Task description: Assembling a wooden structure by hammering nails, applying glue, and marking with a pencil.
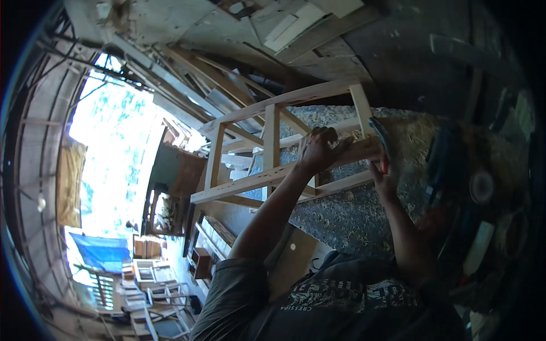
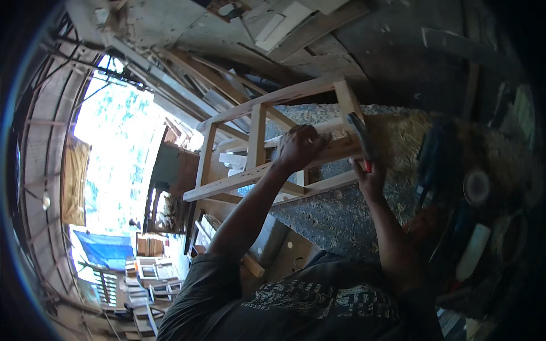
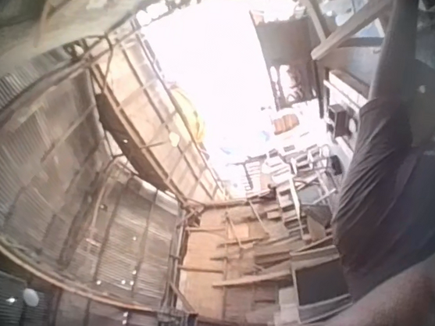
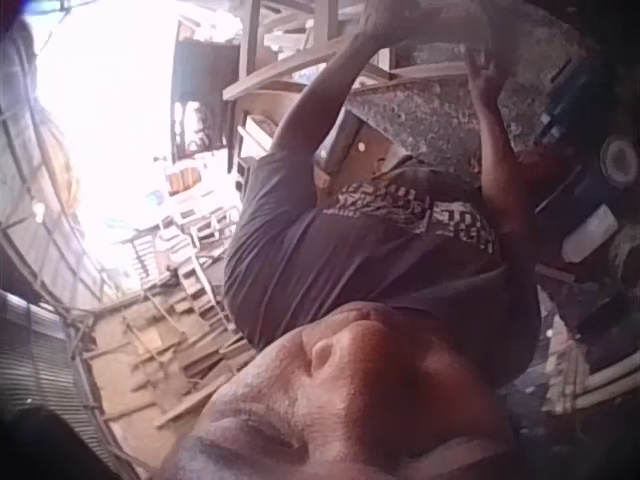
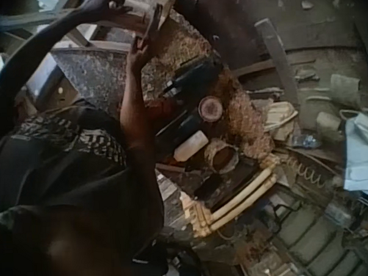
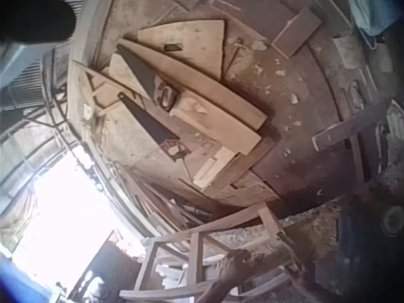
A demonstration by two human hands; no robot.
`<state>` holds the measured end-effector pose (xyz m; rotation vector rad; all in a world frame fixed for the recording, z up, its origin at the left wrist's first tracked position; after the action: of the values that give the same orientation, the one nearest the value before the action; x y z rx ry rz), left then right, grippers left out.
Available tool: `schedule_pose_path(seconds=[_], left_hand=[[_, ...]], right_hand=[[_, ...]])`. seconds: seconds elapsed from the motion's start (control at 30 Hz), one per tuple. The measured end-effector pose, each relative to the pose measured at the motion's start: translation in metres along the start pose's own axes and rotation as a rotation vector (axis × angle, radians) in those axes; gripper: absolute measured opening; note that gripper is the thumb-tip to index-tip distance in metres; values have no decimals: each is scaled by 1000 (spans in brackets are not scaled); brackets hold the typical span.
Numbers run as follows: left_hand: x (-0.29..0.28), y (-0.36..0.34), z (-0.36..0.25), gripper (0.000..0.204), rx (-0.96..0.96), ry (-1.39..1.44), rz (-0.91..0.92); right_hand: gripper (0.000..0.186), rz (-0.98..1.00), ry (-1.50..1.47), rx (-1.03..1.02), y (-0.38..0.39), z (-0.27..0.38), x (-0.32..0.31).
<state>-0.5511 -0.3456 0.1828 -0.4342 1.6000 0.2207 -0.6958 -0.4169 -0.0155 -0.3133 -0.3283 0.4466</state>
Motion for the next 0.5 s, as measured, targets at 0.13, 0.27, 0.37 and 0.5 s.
schedule_pose_path(seconds=[0.13,0.27,0.37,0.5], left_hand=[[-55,38,95,37,-173,40,-221],[-95,101,170,38,-58,-177,-181],[-85,132,170,46,-14,-195,-73],[-68,143,167,50,91,-336,79]], right_hand=[[51,-22,-185,-47,-7,20,5],[58,-11,-81,-108,-7,27,9],[57,-65,170,-150,-5,26,0],[52,-88,249,-75,1,0,-5]])
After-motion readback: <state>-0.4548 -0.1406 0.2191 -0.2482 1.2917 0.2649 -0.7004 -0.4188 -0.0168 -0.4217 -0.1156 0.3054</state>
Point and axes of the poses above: each hand's wrist, its own y-axis away from the middle knuckle, its own x-axis out of the palm, z = x × y, the point moved 8 cm from there along -y, towards the middle knuckle, and after that the axes turned 6 degrees about -y, right-handed, at the moved point
